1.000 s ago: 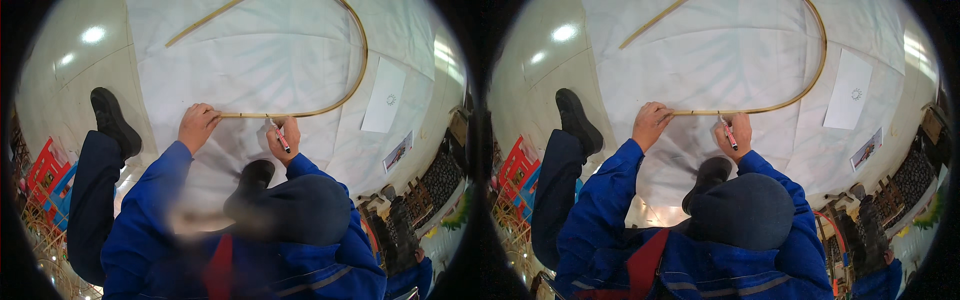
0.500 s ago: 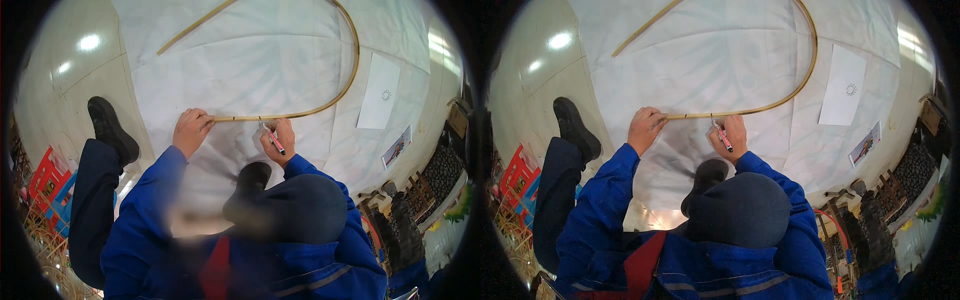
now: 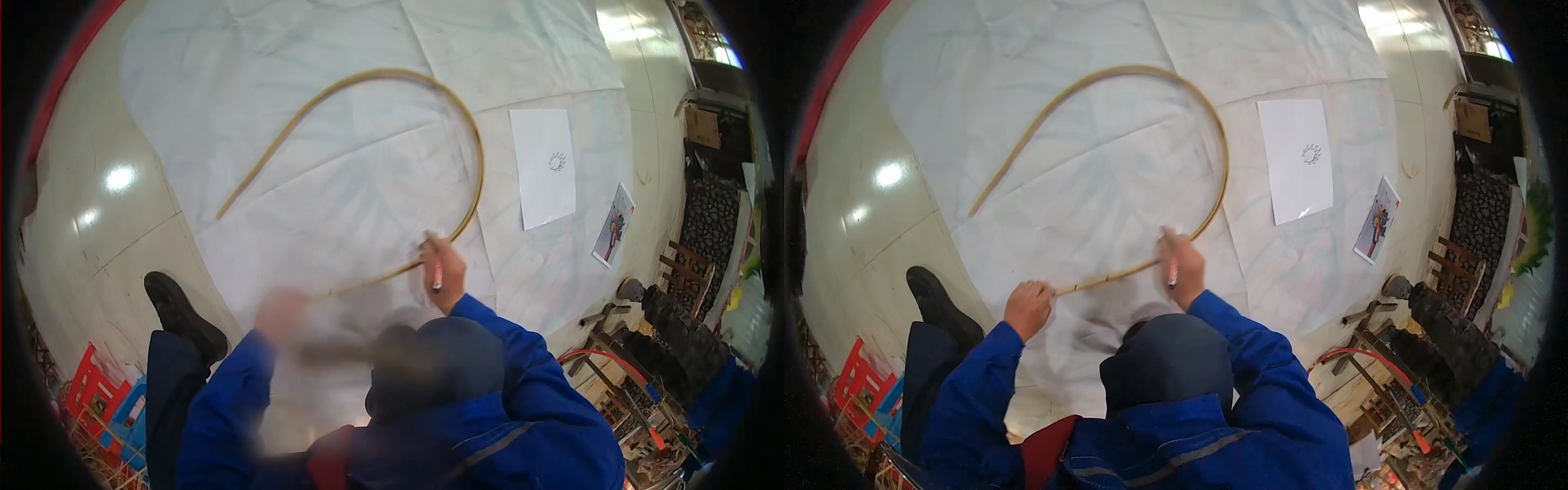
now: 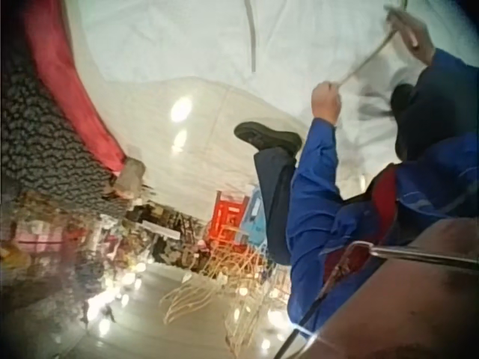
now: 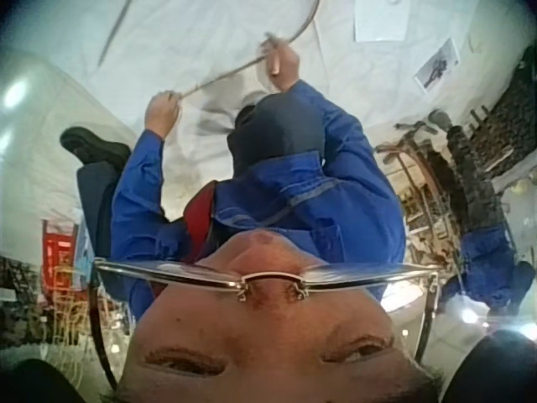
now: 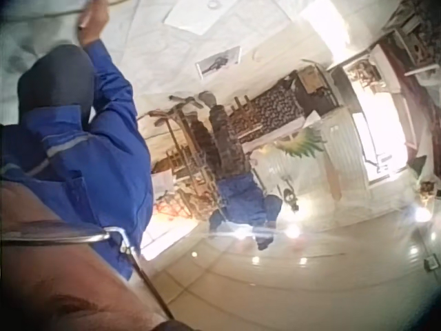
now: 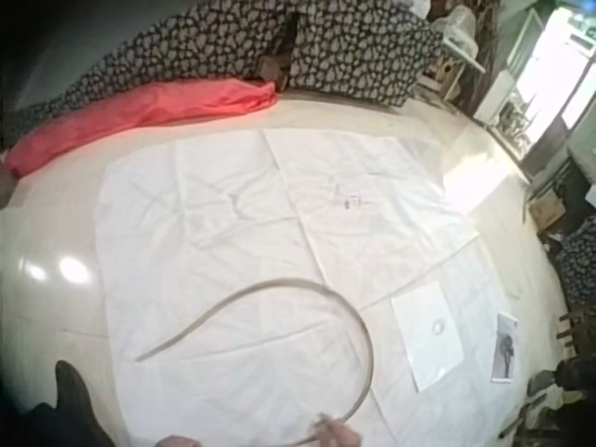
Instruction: Heating a wooden rod with a gas torch and bending it to match the shape of a template on the floor, then marking it with a pen.
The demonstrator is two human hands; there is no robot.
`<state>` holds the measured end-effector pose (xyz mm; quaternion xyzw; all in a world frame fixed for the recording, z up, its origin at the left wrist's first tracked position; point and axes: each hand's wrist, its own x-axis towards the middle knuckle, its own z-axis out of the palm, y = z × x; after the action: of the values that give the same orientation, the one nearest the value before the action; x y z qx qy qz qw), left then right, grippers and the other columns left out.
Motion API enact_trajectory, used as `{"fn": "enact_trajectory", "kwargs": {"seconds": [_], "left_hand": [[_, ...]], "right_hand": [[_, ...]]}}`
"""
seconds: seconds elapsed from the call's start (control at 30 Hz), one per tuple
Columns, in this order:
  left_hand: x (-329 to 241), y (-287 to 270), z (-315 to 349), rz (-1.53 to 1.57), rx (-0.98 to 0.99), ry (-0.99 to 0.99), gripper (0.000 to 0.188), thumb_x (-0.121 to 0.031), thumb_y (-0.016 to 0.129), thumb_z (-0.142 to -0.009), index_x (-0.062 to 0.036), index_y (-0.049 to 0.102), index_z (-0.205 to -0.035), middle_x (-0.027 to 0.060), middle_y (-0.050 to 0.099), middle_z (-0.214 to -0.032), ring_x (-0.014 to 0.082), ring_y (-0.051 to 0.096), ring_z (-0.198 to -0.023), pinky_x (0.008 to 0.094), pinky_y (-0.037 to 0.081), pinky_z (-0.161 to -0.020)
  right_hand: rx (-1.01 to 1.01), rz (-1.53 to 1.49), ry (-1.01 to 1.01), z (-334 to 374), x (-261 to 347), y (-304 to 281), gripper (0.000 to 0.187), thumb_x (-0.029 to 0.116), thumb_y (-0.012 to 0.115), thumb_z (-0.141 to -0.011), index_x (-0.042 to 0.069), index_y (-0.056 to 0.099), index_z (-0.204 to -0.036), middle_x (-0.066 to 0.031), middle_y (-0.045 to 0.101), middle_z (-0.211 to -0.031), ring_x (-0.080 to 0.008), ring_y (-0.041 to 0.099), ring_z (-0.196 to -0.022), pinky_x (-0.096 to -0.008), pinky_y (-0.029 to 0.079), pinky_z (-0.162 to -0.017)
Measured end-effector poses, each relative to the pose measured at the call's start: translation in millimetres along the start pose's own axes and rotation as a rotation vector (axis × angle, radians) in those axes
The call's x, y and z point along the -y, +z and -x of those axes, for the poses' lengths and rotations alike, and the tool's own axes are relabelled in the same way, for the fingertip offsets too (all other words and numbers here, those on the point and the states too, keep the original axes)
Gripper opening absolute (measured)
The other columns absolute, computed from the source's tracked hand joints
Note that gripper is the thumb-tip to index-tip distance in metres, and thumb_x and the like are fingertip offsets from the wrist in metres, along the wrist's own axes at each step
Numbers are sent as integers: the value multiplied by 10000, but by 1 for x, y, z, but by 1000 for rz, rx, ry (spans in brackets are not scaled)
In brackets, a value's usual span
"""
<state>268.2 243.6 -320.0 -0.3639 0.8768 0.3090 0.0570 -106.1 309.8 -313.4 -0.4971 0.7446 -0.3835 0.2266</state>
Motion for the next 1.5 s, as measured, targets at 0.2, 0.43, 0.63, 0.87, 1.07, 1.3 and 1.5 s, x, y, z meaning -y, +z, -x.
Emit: {"fn": "enact_trajectory", "kwargs": {"seconds": [0.2, 0.43, 0.63, 0.87, 1.07, 1.3, 1.5], "left_hand": [[50, -17, 84, -48, 239, 141, 195, -78, 666, -784, -86, 672, -979, 108, 632, -937, 299, 631, -904, 429, 514, -798], [32, -12, 87, 35, 349, -248, 270, -308, 765, -865, -88, 692, -1003, 106, 637, -949, 318, 645, -920, 442, 531, -794], [29, -35, 34, 131, -387, -596, 404, -224, 742, -885, -55, 636, -1236, 162, 633, -1208, 367, 637, -1108, 437, 527, -972], [75, -43, -7, 111, -593, -761, 692, -185, 720, -887, -67, 438, -1509, 197, 519, -1444, 381, 496, -1344, 429, 431, -1125], [91, -64, -7, 131, -464, -703, 726, -272, 729, -899, -80, 430, -1533, 147, 421, -1574, 341, 431, -1432, 430, 376, -1185], [114, -71, 12, 98, -335, -535, 867, -354, 850, -797, -89, 456, -1522, 170, 419, -1581, 363, 443, -1432, 453, 411, -1168], [133, -93, 17, -27, -202, -365, 999, -404, 882, -758, -79, 397, -1568, 151, 326, -1655, 350, 370, -1491, 443, 373, -1206]], "right_hand": [[-257, 295, 95, -46, -36, -38, 326, 88, 728, -914, 16, 639, -1219, -163, 652, -960, -311, 670, -838, -394, 551, -758], [22, 362, 111, -28, -53, -21, 291, 60, 690, -910, 17, 662, -1196, -169, 671, -995, -338, 680, -898, -410, 555, -802], [-32, 411, 59, -56, -57, -9, 248, 66, 650, -945, 12, 648, -1186, -172, 651, -990, -347, 676, -916, -430, 547, -819], [47, 358, 32, -62, -47, 3, 269, 100, 644, -971, -7, 631, -1218, -166, 658, -1016, -336, 673, -927, -418, 540, -841], [-16, 477, -56, -70, -50, -4, 277, 132, 664, -985, -16, 627, -1217, -173, 692, -1060, -333, 698, -954, -415, 557, -859], [-5, 381, 196, -54, -65, -11, 331, 145, 693, -980, -12, 607, -1258, -155, 687, -1019, -284, 694, -896, -383, 558, -824], [-30, 426, 157, -39, -47, -15, 374, 192, 723, -978, -14, 605, -1267, -128, 696, -984, -258, 683, -867, -370, 553, -809]]}}
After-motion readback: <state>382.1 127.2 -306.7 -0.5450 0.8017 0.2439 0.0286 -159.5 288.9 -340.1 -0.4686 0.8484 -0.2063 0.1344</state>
